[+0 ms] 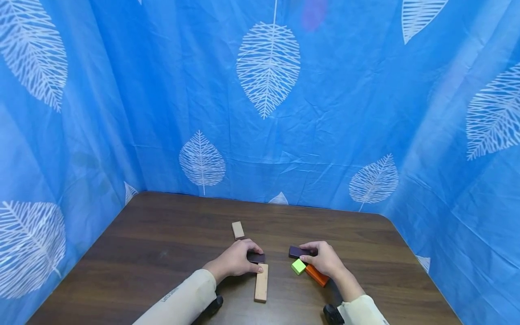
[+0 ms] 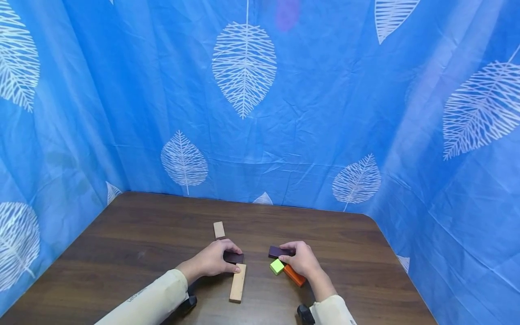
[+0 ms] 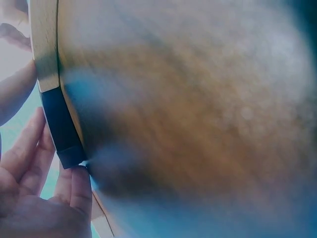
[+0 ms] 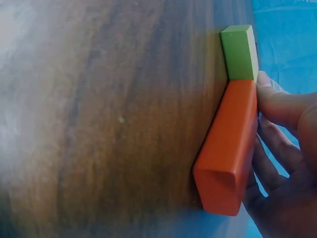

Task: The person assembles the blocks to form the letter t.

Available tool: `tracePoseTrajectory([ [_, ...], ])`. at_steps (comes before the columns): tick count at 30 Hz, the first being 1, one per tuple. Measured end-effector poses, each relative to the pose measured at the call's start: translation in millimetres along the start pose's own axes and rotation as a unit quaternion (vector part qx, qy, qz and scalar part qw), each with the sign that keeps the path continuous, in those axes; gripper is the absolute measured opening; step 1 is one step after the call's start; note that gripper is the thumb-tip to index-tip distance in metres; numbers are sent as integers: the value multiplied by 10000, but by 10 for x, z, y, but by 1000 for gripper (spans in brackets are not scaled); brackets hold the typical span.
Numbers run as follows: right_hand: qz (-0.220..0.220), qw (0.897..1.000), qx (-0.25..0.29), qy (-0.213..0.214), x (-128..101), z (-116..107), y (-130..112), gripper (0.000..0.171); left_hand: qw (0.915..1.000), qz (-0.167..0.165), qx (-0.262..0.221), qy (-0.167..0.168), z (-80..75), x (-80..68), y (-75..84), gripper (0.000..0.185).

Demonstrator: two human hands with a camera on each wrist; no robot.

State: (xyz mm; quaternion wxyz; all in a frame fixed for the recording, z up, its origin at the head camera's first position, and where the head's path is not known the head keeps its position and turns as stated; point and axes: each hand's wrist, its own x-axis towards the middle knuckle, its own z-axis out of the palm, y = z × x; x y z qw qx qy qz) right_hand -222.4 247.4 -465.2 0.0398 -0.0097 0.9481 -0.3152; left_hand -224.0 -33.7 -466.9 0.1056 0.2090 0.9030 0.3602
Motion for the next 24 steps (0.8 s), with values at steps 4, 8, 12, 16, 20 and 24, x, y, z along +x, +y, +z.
tracePoseTrajectory([
  [4, -159, 9998, -87, -116, -4, -15, -24, 27, 10000, 35, 23, 7, -3, 5, -1, 37],
  [8, -320, 9989, -311, -144, -1, -1, -30, 27, 10000, 29, 36, 3, 1, 2, -5, 37],
  [12, -408, 9984, -382, -1, -7, 13, -40, 26, 10000, 2, 27, -18, -9, -7, 4, 37],
  [16, -468, 9983, -299, 156, -32, 24, -60, 25, 10000, -5, -51, -70, -12, -26, 10, 38],
  [20, -507, 9983, -173, 216, -42, 22, -126, 24, 9999, 36, -81, -76, -16, -33, 12, 38],
  [24, -587, 9980, -92, 197, -54, 38, -208, 24, 10000, 17, -61, -74, -15, -26, 19, 39],
])
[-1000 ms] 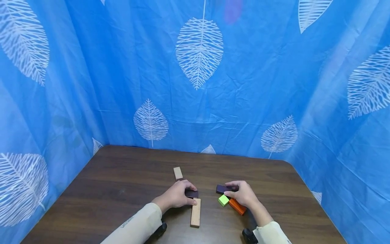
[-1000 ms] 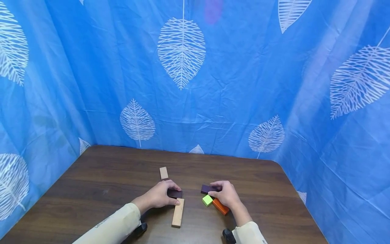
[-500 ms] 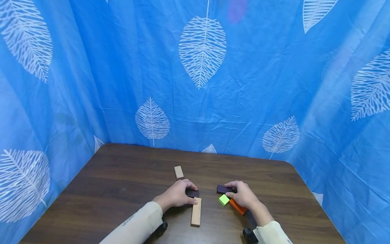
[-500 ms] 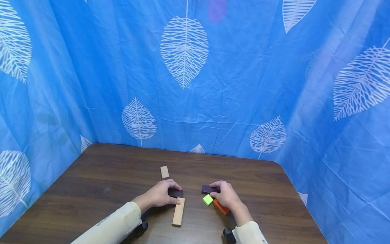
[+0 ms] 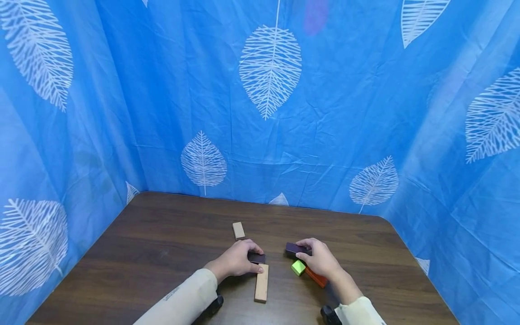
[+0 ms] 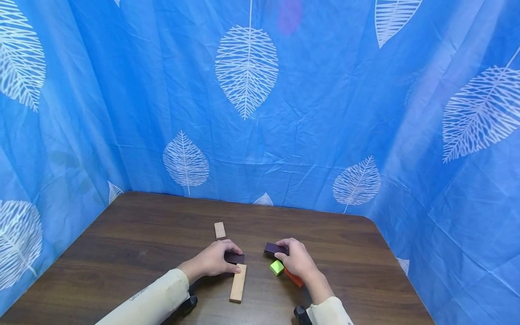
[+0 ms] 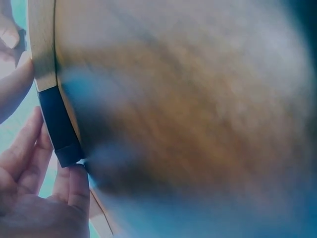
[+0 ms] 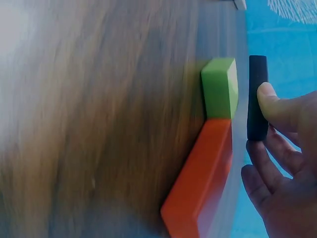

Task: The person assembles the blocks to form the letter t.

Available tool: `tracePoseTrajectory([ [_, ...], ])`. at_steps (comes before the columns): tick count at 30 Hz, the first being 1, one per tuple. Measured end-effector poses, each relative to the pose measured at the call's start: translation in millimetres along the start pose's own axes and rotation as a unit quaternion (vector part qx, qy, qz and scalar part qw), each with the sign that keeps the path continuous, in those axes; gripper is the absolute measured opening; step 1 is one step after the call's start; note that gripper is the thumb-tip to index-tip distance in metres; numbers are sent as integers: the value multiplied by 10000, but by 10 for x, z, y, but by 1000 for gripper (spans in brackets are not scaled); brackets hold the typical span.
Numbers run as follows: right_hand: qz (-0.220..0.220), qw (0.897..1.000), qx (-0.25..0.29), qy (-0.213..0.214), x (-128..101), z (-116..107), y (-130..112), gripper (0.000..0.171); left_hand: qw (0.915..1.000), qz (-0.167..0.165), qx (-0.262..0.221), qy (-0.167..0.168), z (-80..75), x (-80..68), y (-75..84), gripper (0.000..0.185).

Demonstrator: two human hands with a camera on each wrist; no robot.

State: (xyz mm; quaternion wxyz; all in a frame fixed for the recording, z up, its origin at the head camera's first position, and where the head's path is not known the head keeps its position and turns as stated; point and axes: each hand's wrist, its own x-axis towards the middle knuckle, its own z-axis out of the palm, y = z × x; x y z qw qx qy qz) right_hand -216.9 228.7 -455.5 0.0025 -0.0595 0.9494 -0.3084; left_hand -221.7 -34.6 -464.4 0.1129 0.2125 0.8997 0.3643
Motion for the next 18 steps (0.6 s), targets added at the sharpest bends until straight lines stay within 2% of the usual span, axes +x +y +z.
tracePoseTrajectory([
  [6, -212, 9997, -40, -80, -16, 69, -113, 23, 10000, 78, -18, 23, -12, -7, 23, 39],
  [18, -603, 9973, -235, -356, -51, 217, -237, 23, 10000, 36, 32, -31, -14, -7, 23, 38],
])
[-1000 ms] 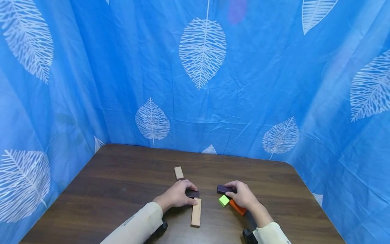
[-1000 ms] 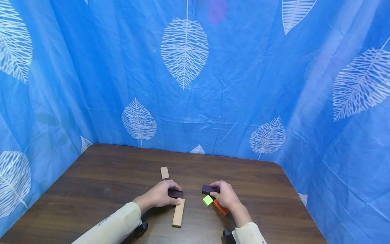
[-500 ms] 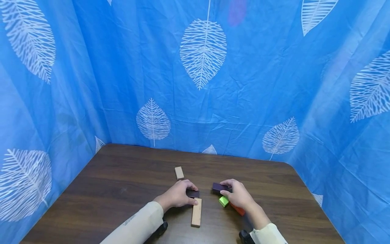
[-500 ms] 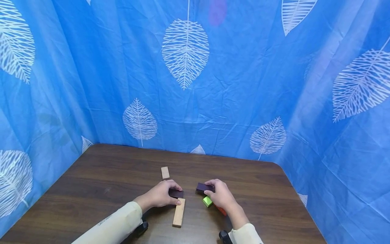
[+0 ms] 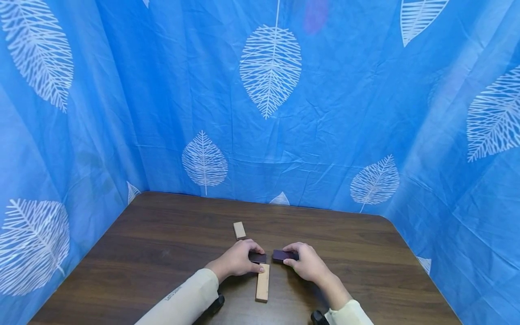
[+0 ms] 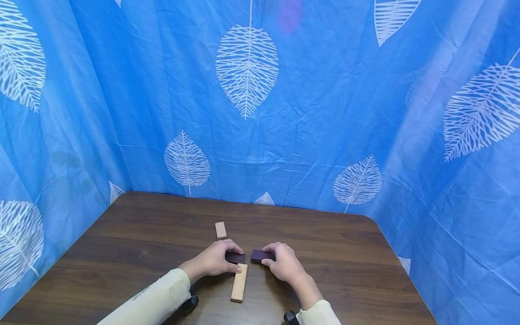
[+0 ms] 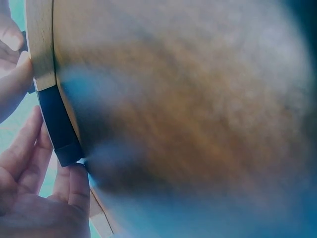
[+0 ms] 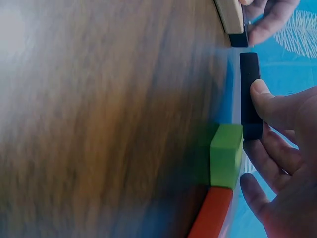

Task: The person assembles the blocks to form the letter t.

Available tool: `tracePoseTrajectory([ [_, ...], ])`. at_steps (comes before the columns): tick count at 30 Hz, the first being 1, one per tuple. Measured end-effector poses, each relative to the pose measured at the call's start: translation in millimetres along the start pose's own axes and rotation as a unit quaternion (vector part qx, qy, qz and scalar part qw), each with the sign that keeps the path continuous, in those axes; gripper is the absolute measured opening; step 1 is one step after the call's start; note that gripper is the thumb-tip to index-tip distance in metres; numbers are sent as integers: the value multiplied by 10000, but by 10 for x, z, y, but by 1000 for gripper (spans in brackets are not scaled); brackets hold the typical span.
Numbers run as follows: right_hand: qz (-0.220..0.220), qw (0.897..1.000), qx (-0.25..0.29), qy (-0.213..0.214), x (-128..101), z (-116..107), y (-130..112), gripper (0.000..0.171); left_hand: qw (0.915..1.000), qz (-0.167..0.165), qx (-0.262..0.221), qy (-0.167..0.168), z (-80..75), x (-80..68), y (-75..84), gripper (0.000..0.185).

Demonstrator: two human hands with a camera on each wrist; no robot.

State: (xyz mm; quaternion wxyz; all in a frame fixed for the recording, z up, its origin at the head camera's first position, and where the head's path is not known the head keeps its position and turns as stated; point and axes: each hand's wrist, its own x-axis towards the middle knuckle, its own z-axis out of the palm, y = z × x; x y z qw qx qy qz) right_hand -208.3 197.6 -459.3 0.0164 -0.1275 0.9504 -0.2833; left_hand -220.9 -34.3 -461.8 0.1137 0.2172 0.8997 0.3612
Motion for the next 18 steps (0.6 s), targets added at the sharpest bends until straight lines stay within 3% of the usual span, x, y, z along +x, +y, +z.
tracePoseTrajectory([
  [18, -592, 9977, -318, 20, 6, 119, -102, 22, 9997, 177, 55, 154, 29, 25, -35, 38],
])
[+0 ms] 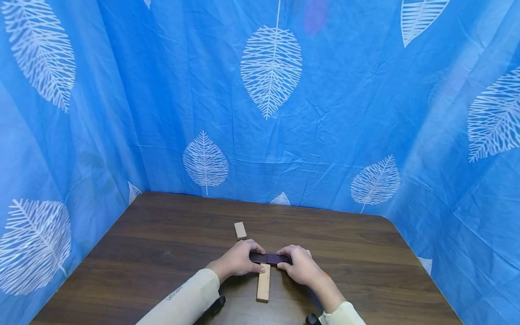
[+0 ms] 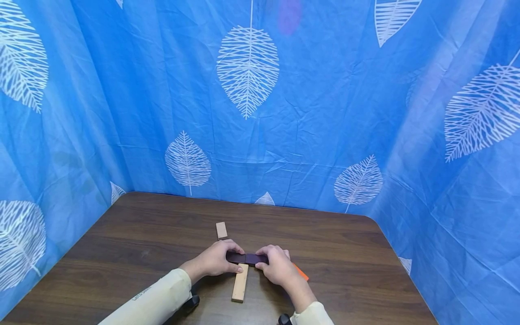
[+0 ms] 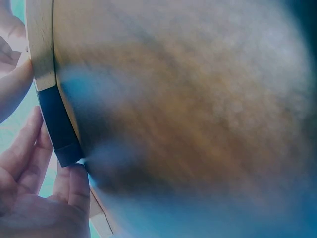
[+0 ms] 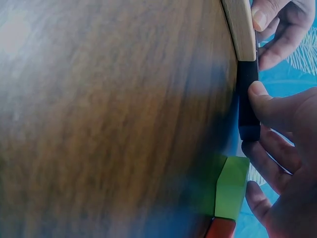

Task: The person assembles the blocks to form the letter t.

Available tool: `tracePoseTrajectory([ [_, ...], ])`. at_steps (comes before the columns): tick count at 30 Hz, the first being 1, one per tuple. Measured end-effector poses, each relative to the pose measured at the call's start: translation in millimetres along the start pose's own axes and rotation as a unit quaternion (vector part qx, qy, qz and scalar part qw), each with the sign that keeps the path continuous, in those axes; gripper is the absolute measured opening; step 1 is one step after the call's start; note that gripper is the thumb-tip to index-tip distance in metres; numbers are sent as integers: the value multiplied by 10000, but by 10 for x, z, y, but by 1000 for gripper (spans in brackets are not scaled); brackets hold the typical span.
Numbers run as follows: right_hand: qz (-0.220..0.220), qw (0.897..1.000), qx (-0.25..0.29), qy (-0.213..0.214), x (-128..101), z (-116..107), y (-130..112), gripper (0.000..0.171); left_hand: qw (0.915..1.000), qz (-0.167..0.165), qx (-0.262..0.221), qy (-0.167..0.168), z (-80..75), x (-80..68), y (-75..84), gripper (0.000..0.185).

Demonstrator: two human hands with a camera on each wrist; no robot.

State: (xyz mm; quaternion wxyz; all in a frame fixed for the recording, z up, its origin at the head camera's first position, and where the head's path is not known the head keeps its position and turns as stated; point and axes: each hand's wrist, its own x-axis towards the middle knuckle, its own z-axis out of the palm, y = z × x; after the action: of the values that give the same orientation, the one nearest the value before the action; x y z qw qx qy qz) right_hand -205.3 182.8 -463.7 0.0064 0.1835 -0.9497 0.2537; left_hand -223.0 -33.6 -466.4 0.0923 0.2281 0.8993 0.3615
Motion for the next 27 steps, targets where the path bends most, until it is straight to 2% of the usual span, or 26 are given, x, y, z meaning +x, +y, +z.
tracePoseTrajectory([
  [10, -52, 9999, -99, -58, -13, 28, -18, 25, 10000, -25, 32, -57, -19, -4, 13, 38],
  [17, -52, 9996, -216, 161, -39, 58, -16, 28, 9996, 82, 218, -171, -20, 15, 20, 39],
  [22, -85, 9992, -184, 342, -66, 83, -52, 27, 9992, -17, 305, -244, -8, 18, 11, 38],
  [24, -26, 9992, -147, 368, -72, 92, -76, 31, 9991, -72, 340, -242, -8, 15, 12, 37],
  [27, 118, 9992, -119, 362, -80, 108, -118, 46, 9990, -126, 363, -221, -10, 12, 18, 37],
])
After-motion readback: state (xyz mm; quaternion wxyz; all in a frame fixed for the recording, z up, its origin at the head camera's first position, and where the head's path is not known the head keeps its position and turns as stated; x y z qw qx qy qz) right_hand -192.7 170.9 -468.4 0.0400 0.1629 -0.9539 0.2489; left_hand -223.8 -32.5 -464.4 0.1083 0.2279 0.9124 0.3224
